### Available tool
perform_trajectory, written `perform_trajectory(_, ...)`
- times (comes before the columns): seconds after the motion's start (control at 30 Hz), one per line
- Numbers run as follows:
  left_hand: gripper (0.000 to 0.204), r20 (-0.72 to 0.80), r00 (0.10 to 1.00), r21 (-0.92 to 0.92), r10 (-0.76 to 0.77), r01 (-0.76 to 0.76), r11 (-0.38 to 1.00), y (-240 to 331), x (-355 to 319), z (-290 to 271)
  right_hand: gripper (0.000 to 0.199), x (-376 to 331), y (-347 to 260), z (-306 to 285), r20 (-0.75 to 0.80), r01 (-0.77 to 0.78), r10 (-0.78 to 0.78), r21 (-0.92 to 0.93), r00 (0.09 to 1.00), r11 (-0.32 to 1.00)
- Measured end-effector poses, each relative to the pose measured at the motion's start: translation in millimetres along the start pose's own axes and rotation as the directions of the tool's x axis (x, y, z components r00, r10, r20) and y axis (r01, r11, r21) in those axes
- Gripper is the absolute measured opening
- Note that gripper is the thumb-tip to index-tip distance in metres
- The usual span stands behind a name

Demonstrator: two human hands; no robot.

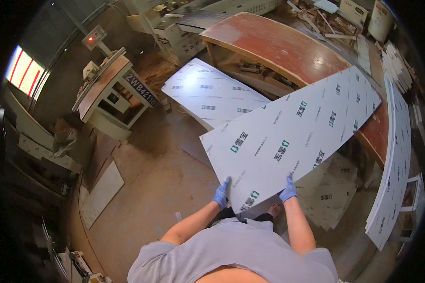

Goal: The person repeatedly picks up large white panels from a stack, carries them to a machine, places them on the machine's table, and then returns to the stack. This cycle is repeated multiple times throughout the clip.

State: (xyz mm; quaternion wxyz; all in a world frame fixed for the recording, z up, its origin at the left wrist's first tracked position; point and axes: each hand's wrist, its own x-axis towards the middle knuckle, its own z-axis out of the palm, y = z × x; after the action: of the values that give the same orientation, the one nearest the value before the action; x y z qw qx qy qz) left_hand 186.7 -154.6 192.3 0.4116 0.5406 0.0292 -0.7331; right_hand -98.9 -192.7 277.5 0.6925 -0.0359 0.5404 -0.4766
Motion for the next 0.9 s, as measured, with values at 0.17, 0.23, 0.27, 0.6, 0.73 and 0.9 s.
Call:
perform_trajectory(0.17, 0.052, -0.132, 0.973, 0.076, 0.189, -0.18, 0.981, 132.3, -19.2, -64.6, 0.059, 21.3, 42.6, 91.9, 0.018, -0.171, 0.17, 0.058, 0.985, 0.984)
perform_trajectory(0.23, 0.05, -0.149, 0.97, 0.039, 0.194, -0.19, 0.981, 159.7, -21.6, -85.4, 0.055, 31.6, 17.2, 97.1, 0.051, -0.191, 0.185, 0.171, 0.981, 0.967)
perform_trajectory(0.27, 0.05, -0.152, 0.974, 0.024, 0.17, -0.168, 0.985, 178.7, -21.8, -102.2, 0.058, 52.0, -4.6, 91.6, 0.156, -0.148, 0.122, 0.173, 0.98, 0.974)
perform_trajectory(0.6, 0.053, -0.39, 0.847, 0.311, 0.36, -0.247, 0.918, 349.2, 28.3, -213.9, 0.07, 136.2, -17.2, 201.0, 0.113, -0.085, 0.047, 0.365, 0.993, 0.927)
perform_trajectory(0.73, 0.049, -0.427, 0.799, 0.322, 0.423, -0.303, 0.897, 394.0, 42.5, -236.3, 0.07, 153.9, -2.3, 252.3, 0.161, -0.114, 0.066, 0.311, 0.985, 0.944)
perform_trajectory(0.9, 0.046, -0.425, 0.792, 0.273, 0.439, -0.35, 0.896, 451.6, 78.2, -302.2, 0.071, 189.0, 20.7, 346.3, 0.189, -0.132, 0.081, 0.277, 0.979, 0.952)
